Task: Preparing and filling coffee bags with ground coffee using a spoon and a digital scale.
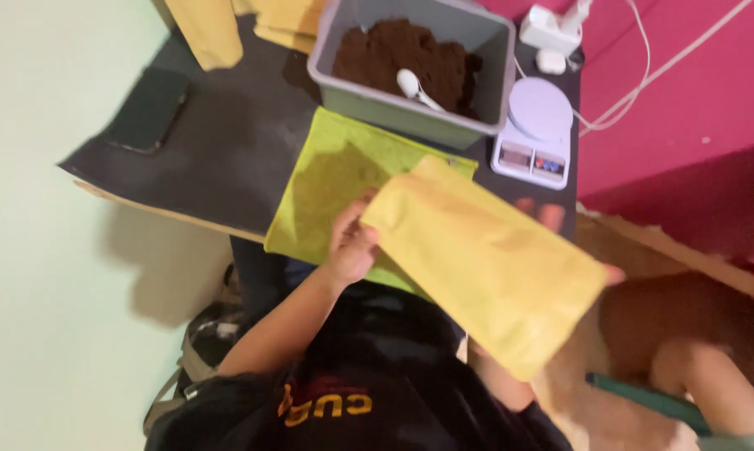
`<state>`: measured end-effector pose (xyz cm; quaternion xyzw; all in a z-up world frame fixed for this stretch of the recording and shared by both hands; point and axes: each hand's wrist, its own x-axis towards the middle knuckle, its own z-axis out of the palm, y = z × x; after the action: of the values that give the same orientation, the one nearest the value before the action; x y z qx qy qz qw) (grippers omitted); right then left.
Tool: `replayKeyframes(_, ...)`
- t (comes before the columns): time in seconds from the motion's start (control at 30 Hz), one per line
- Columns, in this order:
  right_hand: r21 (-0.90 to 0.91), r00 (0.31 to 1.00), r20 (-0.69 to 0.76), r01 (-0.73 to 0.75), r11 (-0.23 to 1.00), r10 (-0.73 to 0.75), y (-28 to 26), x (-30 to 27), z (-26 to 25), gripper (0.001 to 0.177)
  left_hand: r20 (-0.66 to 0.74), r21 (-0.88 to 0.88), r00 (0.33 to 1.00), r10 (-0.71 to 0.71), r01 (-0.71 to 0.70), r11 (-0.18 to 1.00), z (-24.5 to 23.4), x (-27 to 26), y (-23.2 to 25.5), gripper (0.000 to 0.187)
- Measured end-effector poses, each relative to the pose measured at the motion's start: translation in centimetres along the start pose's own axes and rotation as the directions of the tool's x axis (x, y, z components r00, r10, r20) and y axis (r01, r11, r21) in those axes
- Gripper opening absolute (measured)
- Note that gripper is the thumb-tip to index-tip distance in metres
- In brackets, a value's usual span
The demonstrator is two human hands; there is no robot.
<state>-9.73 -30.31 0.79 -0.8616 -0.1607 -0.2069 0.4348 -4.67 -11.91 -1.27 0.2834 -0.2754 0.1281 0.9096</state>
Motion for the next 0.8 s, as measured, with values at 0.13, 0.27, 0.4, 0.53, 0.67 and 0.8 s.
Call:
replayKeyframes(0.13,0.047,0.995,-0.037,0.094,0.994,-0.093,-0.8,-0.6,-0.7,0.070,0.108,0.064,0.993,-0.046,0.039,0.997,0.5,-1.5,-1.1,0.021)
replayKeyframes(0.27,0.091,0.974,-0.077,0.218,0.972,-0.211,-1.7,0.3,-1.2,0.075,0.146,0.062,0.988,-0.055,0.046,0.997,0.1,-1.9,-2.0,0.027)
replayKeyframes(0.4,0.148,0.940,-0.108,0.336,0.930,-0.323,-2.3,1.4,-1.0,0.082,0.183,-0.016,0.964,-0.192,0.198,0.980,1.1,-1.1,-0.7,0.024)
replayKeyframes(0.53,0.207,0.892,-0.149,0.451,0.868,-0.427,-2.6,2.5,-0.7,0.088,0.066,-0.113,0.896,-0.440,0.445,0.888,3.8,0.2,2.4,0.015)
replayKeyframes(0.67,0.269,0.849,-0.209,0.527,0.806,-0.486,-5.6,3.4,0.1,0.095,-0.091,0.146,0.874,-0.477,0.486,0.862,1.0,-0.3,0.6,0.029)
replayKeyframes(0.8,0.313,0.802,-0.289,0.596,0.740,-0.523,-7.6,3.2,0.8,0.102,0.282,0.472,0.951,-0.124,-0.025,0.881,0.8,1.5,3.0,0.125)
